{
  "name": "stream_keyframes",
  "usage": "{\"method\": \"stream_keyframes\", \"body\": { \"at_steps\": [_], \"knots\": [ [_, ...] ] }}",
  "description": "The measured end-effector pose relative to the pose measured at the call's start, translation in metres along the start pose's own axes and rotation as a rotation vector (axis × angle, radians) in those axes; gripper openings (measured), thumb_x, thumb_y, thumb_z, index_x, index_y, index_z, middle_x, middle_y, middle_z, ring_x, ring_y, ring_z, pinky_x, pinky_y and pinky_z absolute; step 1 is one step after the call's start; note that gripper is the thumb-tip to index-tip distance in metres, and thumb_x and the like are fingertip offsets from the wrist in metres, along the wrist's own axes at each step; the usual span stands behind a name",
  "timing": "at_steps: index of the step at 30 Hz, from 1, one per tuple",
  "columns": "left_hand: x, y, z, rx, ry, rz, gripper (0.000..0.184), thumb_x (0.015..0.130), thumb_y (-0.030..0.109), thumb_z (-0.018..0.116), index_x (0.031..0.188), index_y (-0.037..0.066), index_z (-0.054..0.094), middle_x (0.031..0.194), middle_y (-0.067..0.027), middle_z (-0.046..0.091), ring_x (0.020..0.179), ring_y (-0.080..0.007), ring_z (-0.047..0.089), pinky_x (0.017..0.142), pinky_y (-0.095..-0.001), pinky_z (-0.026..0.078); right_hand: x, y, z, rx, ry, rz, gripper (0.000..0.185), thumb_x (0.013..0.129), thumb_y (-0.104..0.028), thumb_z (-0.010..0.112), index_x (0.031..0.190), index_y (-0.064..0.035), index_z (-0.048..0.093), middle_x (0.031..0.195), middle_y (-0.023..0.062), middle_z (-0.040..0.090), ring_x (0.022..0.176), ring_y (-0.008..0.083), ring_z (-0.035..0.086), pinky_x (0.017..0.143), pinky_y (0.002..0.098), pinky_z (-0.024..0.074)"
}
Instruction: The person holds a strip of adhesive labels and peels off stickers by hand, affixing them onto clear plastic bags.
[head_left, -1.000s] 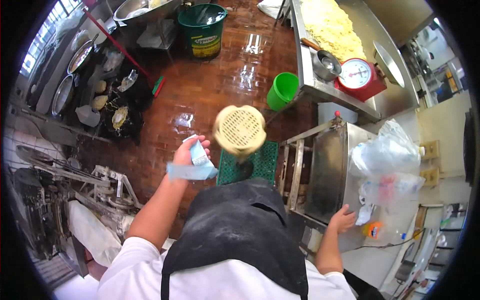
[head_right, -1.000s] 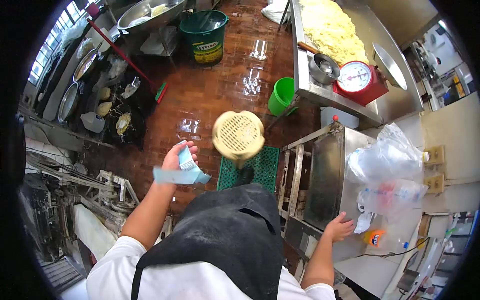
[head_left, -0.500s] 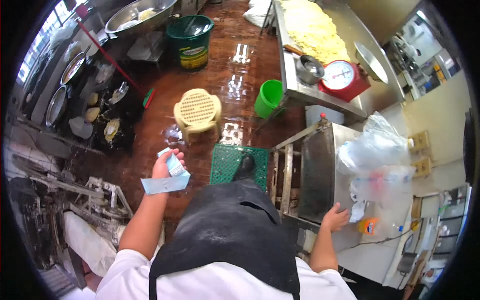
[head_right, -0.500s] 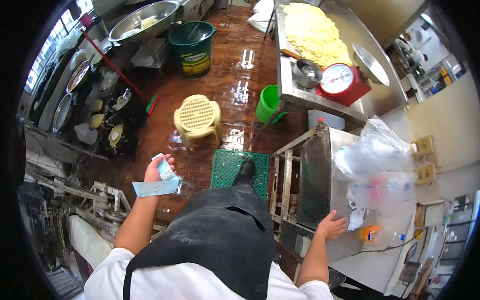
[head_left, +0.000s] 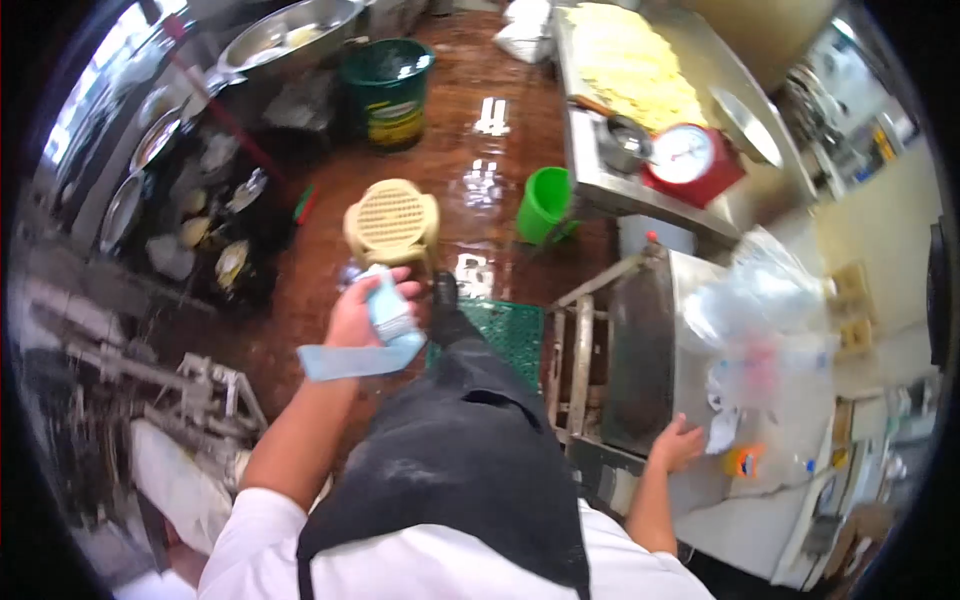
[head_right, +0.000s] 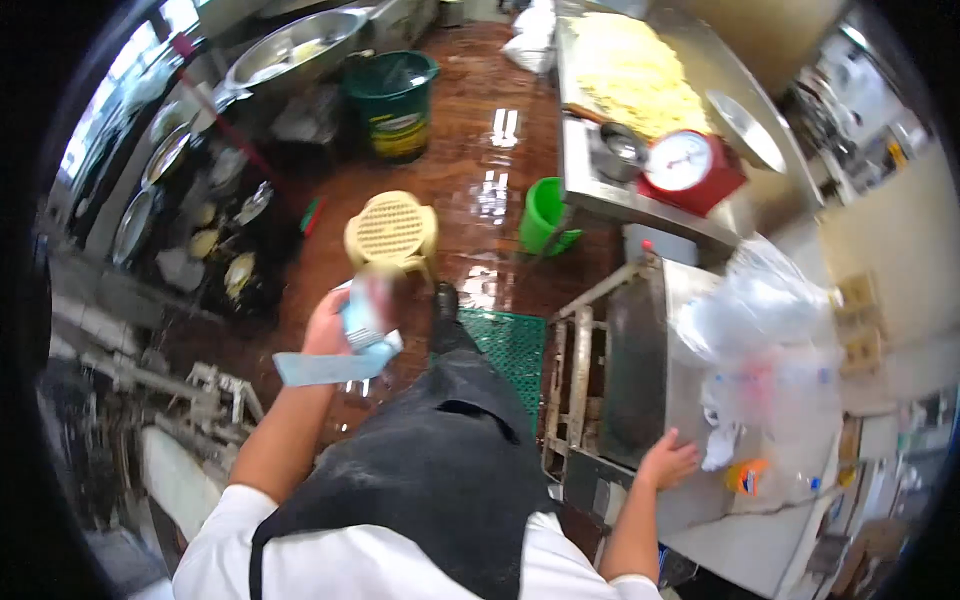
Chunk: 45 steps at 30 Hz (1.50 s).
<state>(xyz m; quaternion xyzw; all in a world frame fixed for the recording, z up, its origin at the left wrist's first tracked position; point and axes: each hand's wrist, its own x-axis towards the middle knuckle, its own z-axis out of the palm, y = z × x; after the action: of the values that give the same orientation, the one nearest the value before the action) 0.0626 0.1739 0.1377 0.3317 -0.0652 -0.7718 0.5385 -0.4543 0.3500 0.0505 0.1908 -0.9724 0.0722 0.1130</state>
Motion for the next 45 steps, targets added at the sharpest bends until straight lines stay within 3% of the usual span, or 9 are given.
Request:
{"method": "stream_keyframes", "body": {
  "at_steps": [5, 9, 13, 18, 25, 29, 34, 39, 45],
  "knots": [
    [0.007, -0.005, 0.045, 0.217, -0.179, 0.005, 0.037, 0.098, 0.025, 0.045, 0.125, 0.000, 0.049, 0.101, -0.0148, 0.066, 0.082, -0.0226, 0.066, 0.071, -0.0366, 0.055, 0.005, -0.001, -0.012, 0.035, -0.080, -0.028, 0.063, 0.092, -0.050, 0.050, 0.131, -0.0003, 0.048, 0.135, 0.0233, 0.046, 0.125, 0.0399, 0.043, 0.104, 0.0497, 0.0347],
    [0.031, -0.019, 0.078, 0.289, -0.157, -0.052, 0.036, 0.099, 0.030, 0.048, 0.117, 0.001, 0.055, 0.096, -0.0126, 0.066, 0.080, -0.0205, 0.066, 0.070, -0.0341, 0.055, 0.011, -0.010, -0.027, 0.381, 0.117, -0.491, 0.052, 0.095, -0.033, 0.054, 0.131, 0.0039, 0.047, 0.133, 0.0219, 0.050, 0.123, 0.0327, 0.048, 0.107, 0.0434, 0.0333],
    [0.071, -0.054, 0.112, 0.386, -0.106, -0.120, 0.036, 0.098, 0.038, 0.051, 0.100, 0.003, 0.062, 0.081, -0.0069, 0.064, 0.070, -0.0153, 0.063, 0.064, -0.0301, 0.054, -0.026, -0.121, -0.086, 1.162, -0.545, -0.454, 0.024, 0.095, -0.016, 0.057, 0.112, 0.0012, 0.061, 0.105, 0.0072, 0.064, 0.098, 0.0152, 0.059, 0.090, 0.0282, 0.0454],
    [0.120, -0.109, 0.158, 0.599, -0.137, -0.180, 0.041, 0.096, 0.043, 0.052, 0.092, 0.004, 0.064, 0.073, -0.0038, 0.058, 0.063, -0.0126, 0.056, 0.057, -0.0270, 0.046, -0.033, -0.222, -0.116, 1.207, -0.849, -0.736, 0.019, 0.083, -0.011, 0.070, 0.099, -0.0007, 0.067, 0.091, 0.0059, 0.064, 0.078, 0.0115, 0.059, 0.069, 0.0237, 0.0475],
    [0.169, -0.159, 0.213, 0.599, -0.172, -0.359, 0.047, 0.096, 0.048, 0.049, 0.100, 0.003, 0.064, 0.083, -0.0061, 0.062, 0.073, -0.0150, 0.060, 0.065, -0.0297, 0.049, 0.033, -0.253, -0.095, 1.179, -1.014, -0.674, 0.016, 0.082, -0.014, 0.074, 0.088, -0.0012, 0.067, 0.080, 0.0025, 0.063, 0.065, 0.0072, 0.056, 0.059, 0.0208, 0.0447],
    [0.189, -0.173, 0.226, 0.367, -0.217, -0.420, 0.038, 0.095, 0.035, 0.055, 0.112, 0.001, 0.057, 0.097, -0.0107, 0.065, 0.082, -0.0188, 0.064, 0.071, -0.0314, 0.053, 0.057, -0.264, -0.084, 1.248, -1.091, -0.430, 0.013, 0.086, -0.011, 0.070, 0.086, -0.0005, 0.063, 0.075, 0.0019, 0.064, 0.065, 0.0063, 0.058, 0.060, 0.0204, 0.0457],
    [0.219, -0.168, 0.240, 0.523, -0.285, -0.557, 0.030, 0.094, 0.027, 0.057, 0.106, 0.000, 0.060, 0.091, -0.0106, 0.066, 0.080, -0.0198, 0.065, 0.070, -0.0342, 0.054, 0.070, -0.282, -0.082, 1.293, -1.051, -0.304, 0.012, 0.088, -0.009, 0.067, 0.087, 0.0006, 0.060, 0.076, 0.0032, 0.066, 0.070, 0.0067, 0.063, 0.061, 0.0204, 0.0474],
    [0.245, -0.160, 0.255, 0.554, -0.329, -0.638, 0.033, 0.095, 0.031, 0.056, 0.102, 0.000, 0.062, 0.089, -0.0111, 0.066, 0.076, -0.0192, 0.065, 0.062, -0.0329, 0.056, 0.067, -0.301, -0.114, 0.875, -0.274, -0.784, 0.023, 0.076, -0.007, 0.074, 0.096, -0.0050, 0.064, 0.085, 0.0105, 0.060, 0.076, 0.0256, 0.060, 0.065, 0.0349, 0.0491],
    [0.250, -0.161, 0.252, 0.651, -0.478, -0.721, 0.036, 0.094, 0.034, 0.056, 0.100, -0.001, 0.063, 0.089, -0.0117, 0.067, 0.075, -0.0193, 0.066, 0.062, -0.0322, 0.057, 0.065, -0.304, -0.120, 0.710, -0.201, -0.814, 0.030, 0.073, -0.011, 0.076, 0.102, -0.0067, 0.068, 0.084, 0.0083, 0.060, 0.076, 0.0255, 0.060, 0.065, 0.0358, 0.0473]
  ]
}}
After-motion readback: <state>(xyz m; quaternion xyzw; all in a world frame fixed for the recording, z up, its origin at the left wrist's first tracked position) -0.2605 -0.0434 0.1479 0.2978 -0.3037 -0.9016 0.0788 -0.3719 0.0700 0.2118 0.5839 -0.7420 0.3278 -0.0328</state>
